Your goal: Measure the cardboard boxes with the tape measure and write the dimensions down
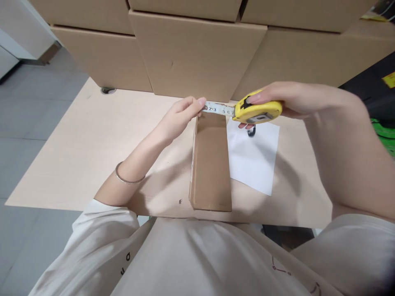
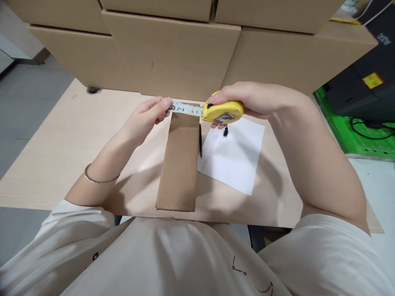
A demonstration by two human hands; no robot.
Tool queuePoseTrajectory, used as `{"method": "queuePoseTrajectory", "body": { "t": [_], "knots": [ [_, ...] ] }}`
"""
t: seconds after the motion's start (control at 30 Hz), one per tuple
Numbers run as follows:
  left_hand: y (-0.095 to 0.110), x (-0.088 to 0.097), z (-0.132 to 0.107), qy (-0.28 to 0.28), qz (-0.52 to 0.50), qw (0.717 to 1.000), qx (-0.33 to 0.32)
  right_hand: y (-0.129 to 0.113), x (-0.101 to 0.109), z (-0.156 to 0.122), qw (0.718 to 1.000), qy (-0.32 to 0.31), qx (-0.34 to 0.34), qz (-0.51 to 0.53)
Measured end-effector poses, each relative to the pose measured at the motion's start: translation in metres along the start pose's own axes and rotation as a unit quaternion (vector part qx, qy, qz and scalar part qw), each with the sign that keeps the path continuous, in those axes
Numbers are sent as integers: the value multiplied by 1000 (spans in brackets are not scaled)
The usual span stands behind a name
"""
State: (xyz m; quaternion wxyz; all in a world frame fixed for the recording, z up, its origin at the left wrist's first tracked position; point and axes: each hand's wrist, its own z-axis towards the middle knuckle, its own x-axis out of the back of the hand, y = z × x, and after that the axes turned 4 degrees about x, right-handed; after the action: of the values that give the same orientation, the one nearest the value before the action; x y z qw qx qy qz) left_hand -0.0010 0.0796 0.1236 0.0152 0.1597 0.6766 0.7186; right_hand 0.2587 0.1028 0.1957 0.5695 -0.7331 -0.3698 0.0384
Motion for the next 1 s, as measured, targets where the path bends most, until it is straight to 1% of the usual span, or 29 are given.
{"method": "queuePoseTrajectory", "body": {
  "t": [0.07,0.13,0.23,0.33,0.43,0.6,0.73,0.87,1.0],
  "knots": [
    [-5,1,3,1,22,1000,12,4,0,5,999,-7,-49,5],
    [-9,1,6,7,46,999,18,8,-1,12,997,-14,-76,14],
    [-13,2,11,18,74,997,20,13,0,22,997,-28,-69,22],
    [-19,5,16,7,86,996,18,12,1,28,998,-15,-66,2],
    [-27,8,20,-12,74,997,14,8,3,33,995,-8,-88,-39],
    [-35,6,20,-10,24,999,40,2,3,42,988,-21,-126,-88],
    [-34,0,19,-24,3,999,45,-1,5,42,981,-31,-124,-143],
    [-32,-2,19,-23,0,999,49,-3,3,35,977,-9,-104,-186],
    [-29,-1,19,-26,13,997,67,-1,1,29,975,19,-92,-203]
  ]
}}
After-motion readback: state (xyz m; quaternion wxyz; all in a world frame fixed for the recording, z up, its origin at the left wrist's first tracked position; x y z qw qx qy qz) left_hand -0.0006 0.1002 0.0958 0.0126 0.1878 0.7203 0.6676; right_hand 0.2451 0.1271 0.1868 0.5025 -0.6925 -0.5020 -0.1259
